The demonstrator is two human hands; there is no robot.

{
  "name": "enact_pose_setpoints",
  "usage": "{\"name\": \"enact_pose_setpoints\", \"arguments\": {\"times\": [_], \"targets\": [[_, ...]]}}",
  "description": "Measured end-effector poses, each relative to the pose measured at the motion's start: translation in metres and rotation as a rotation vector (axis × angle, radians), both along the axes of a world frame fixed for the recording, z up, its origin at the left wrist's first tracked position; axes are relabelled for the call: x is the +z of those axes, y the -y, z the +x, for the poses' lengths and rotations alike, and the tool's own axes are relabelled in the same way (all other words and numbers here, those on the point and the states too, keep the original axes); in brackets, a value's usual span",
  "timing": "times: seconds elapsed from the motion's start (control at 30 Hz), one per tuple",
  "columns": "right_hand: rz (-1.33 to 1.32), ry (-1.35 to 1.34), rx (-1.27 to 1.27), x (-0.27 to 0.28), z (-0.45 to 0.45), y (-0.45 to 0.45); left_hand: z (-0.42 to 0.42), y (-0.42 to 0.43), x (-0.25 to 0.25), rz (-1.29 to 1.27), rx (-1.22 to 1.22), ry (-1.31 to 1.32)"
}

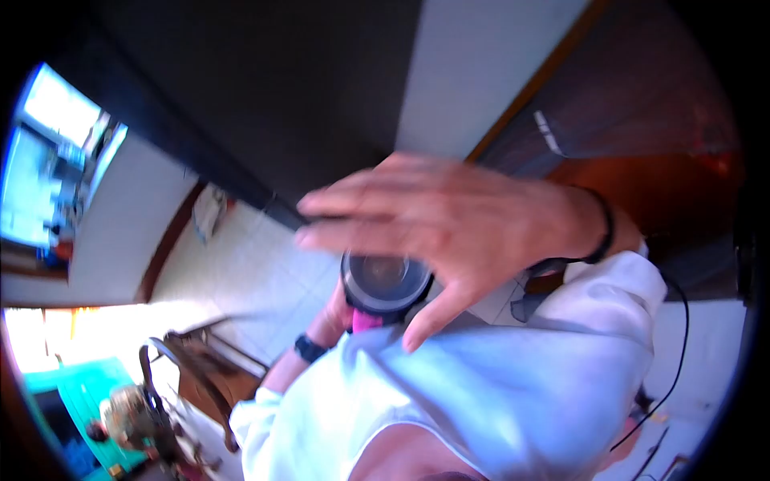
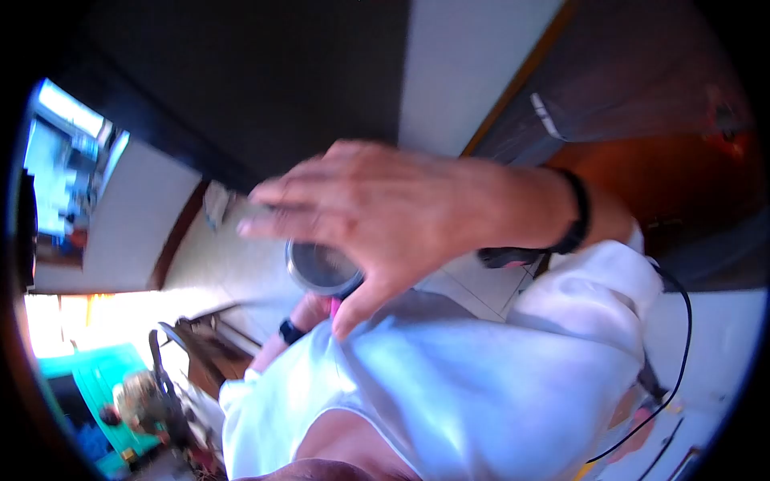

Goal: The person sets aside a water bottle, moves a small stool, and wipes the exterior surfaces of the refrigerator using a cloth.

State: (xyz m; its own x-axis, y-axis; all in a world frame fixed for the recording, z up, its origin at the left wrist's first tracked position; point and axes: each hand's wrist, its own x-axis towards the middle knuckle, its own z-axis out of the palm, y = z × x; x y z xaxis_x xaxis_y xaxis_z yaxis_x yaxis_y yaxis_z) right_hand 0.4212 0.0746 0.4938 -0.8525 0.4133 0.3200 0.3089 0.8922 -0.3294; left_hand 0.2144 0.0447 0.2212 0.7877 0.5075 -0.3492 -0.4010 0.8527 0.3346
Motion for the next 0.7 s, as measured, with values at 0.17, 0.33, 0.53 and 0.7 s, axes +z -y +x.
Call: {"name": "enact_pose_setpoints", "arguments": {"times": [0.17,0.33,0.53,0.7], "targets": [[0.020,0.389,-0.260,0.018,-0.012,0.014,0.003,-0.006,0.018,-0.055,0.070,0.074],[0.169,0.444,-0.214,0.015,-0.012,0.002,-0.001,-0.013,0.022,-0.041,0.100,0.099],[0.067,0.393,-0.243,0.017,-0.013,-0.007,-0.007,-0.011,0.026,0.031,0.163,-0.059],[-0.015,0.397,-0.223,0.020,-0.022,-0.017,-0.014,-0.023,-0.001,-0.034,0.201,0.113]]}}
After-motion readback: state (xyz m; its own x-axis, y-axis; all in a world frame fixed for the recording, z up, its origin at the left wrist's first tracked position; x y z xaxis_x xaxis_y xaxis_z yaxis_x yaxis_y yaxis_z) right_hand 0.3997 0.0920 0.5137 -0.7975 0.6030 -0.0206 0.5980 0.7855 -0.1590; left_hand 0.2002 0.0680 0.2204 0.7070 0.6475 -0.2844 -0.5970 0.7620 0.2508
